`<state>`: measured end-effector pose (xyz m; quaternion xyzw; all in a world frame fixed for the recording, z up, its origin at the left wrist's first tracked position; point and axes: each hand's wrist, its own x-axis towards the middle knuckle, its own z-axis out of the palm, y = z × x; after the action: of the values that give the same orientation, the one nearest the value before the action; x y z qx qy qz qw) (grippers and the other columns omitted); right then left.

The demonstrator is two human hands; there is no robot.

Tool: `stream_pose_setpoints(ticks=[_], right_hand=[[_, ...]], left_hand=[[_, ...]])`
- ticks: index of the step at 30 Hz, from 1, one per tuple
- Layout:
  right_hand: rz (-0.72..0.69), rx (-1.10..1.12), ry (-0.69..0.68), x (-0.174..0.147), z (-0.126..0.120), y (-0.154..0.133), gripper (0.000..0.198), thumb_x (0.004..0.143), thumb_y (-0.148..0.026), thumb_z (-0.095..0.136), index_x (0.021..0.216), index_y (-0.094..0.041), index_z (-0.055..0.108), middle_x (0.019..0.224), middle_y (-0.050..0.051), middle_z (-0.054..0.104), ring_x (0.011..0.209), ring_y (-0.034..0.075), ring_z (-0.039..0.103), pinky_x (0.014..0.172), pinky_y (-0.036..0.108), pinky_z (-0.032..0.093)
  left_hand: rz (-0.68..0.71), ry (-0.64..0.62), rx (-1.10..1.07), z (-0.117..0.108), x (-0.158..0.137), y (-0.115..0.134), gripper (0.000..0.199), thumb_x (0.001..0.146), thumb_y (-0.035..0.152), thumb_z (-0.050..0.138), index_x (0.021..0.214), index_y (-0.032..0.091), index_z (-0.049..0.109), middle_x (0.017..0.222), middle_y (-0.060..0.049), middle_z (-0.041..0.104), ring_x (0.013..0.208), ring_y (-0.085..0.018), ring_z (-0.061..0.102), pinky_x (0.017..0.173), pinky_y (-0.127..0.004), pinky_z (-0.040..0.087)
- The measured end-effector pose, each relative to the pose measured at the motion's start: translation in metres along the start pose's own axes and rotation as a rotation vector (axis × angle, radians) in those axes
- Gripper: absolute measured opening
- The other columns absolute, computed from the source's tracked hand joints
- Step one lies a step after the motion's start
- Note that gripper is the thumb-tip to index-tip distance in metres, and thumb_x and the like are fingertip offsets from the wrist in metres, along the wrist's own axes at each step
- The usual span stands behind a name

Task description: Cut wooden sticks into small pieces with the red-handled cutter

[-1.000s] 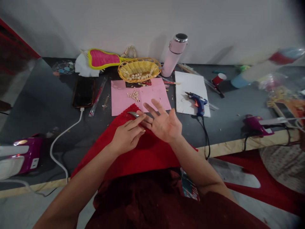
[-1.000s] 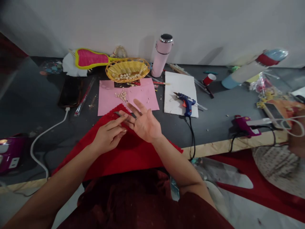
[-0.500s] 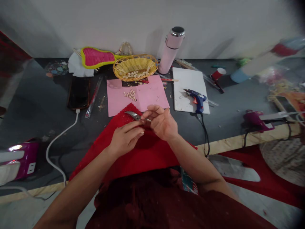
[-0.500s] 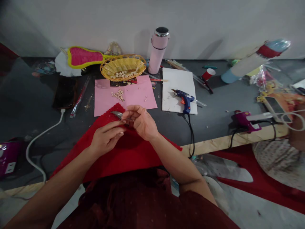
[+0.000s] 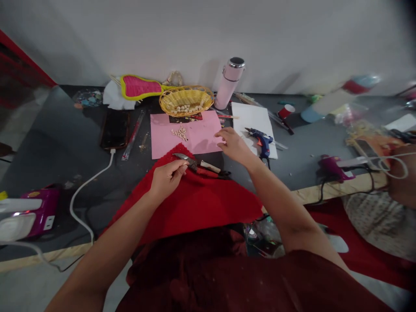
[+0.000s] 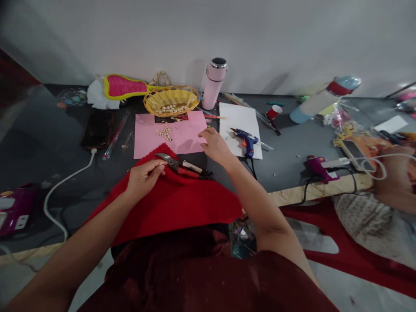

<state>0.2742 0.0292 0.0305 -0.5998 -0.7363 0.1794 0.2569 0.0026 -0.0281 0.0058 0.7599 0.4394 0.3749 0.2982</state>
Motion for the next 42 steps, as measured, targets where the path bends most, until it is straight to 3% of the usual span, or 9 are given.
stream_pose_setpoints(ticks=[5, 8, 14, 22, 29, 34, 42], right_hand=[[0.040, -0.226, -0.105, 0.024, 0.010, 0.013, 0.035, 0.079, -0.018, 0.056, 0.114, -0.011, 0.061, 0.111, 0.013, 0.061, 0.086, 0.019, 0.060, 0.087, 0.032, 0.046], [0.053, -0.348, -0.165, 0.034, 0.014, 0.013, 0.028, 0.081, -0.016, 0.053, 0.107, -0.013, 0.065, 0.105, 0.011, 0.065, 0.096, 0.020, 0.059, 0.088, 0.029, 0.044], [0.120, -0.459, -0.195, 0.049, 0.014, 0.014, 0.025, 0.082, -0.015, 0.049, 0.098, -0.017, 0.067, 0.103, 0.010, 0.069, 0.092, 0.021, 0.062, 0.081, 0.029, 0.044], [0.140, -0.508, -0.241, 0.066, 0.021, 0.009, 0.024, 0.071, -0.014, 0.057, 0.093, -0.018, 0.068, 0.095, 0.008, 0.071, 0.089, 0.022, 0.063, 0.076, 0.029, 0.045], [0.116, -0.460, -0.172, 0.085, 0.029, 0.002, 0.028, 0.075, -0.013, 0.052, 0.099, -0.015, 0.067, 0.098, 0.008, 0.070, 0.090, 0.018, 0.062, 0.078, 0.026, 0.045], [0.183, -0.470, -0.106, 0.102, 0.036, 0.003, 0.030, 0.076, -0.012, 0.050, 0.101, -0.013, 0.066, 0.101, 0.009, 0.069, 0.091, 0.020, 0.062, 0.078, 0.027, 0.045], [0.189, -0.474, -0.142, 0.107, 0.045, -0.007, 0.026, 0.078, -0.012, 0.051, 0.097, -0.015, 0.069, 0.105, 0.011, 0.069, 0.098, 0.025, 0.062, 0.084, 0.032, 0.046]], left_hand=[[-0.038, -0.003, -0.004, 0.000, 0.001, -0.001, 0.027, 0.092, 0.035, 0.047, 0.102, 0.019, 0.067, 0.072, -0.001, 0.070, 0.069, -0.013, 0.066, 0.068, -0.022, 0.049], [-0.025, -0.003, -0.003, 0.000, 0.001, -0.001, 0.027, 0.092, 0.035, 0.046, 0.101, 0.020, 0.067, 0.072, 0.000, 0.070, 0.068, -0.013, 0.066, 0.067, -0.023, 0.049], [0.006, 0.004, -0.016, 0.000, 0.002, -0.002, 0.025, 0.093, 0.034, 0.046, 0.100, 0.021, 0.066, 0.072, 0.000, 0.070, 0.067, -0.012, 0.065, 0.066, -0.022, 0.048], [0.052, 0.007, -0.019, -0.001, 0.002, -0.004, 0.024, 0.093, 0.032, 0.045, 0.098, 0.021, 0.066, 0.071, 0.001, 0.069, 0.066, -0.012, 0.065, 0.065, -0.021, 0.047], [0.069, 0.001, -0.018, 0.000, 0.002, -0.005, 0.025, 0.094, 0.032, 0.045, 0.096, 0.020, 0.066, 0.074, -0.001, 0.070, 0.067, -0.012, 0.065, 0.063, -0.022, 0.045], [0.073, -0.009, -0.018, 0.002, 0.002, -0.007, 0.023, 0.094, 0.030, 0.045, 0.095, 0.020, 0.066, 0.079, -0.001, 0.070, 0.070, -0.012, 0.065, 0.064, -0.021, 0.045], [0.092, -0.027, -0.018, 0.005, 0.003, -0.009, 0.023, 0.094, 0.029, 0.045, 0.095, 0.020, 0.065, 0.083, -0.002, 0.071, 0.073, -0.013, 0.065, 0.064, -0.021, 0.044]])
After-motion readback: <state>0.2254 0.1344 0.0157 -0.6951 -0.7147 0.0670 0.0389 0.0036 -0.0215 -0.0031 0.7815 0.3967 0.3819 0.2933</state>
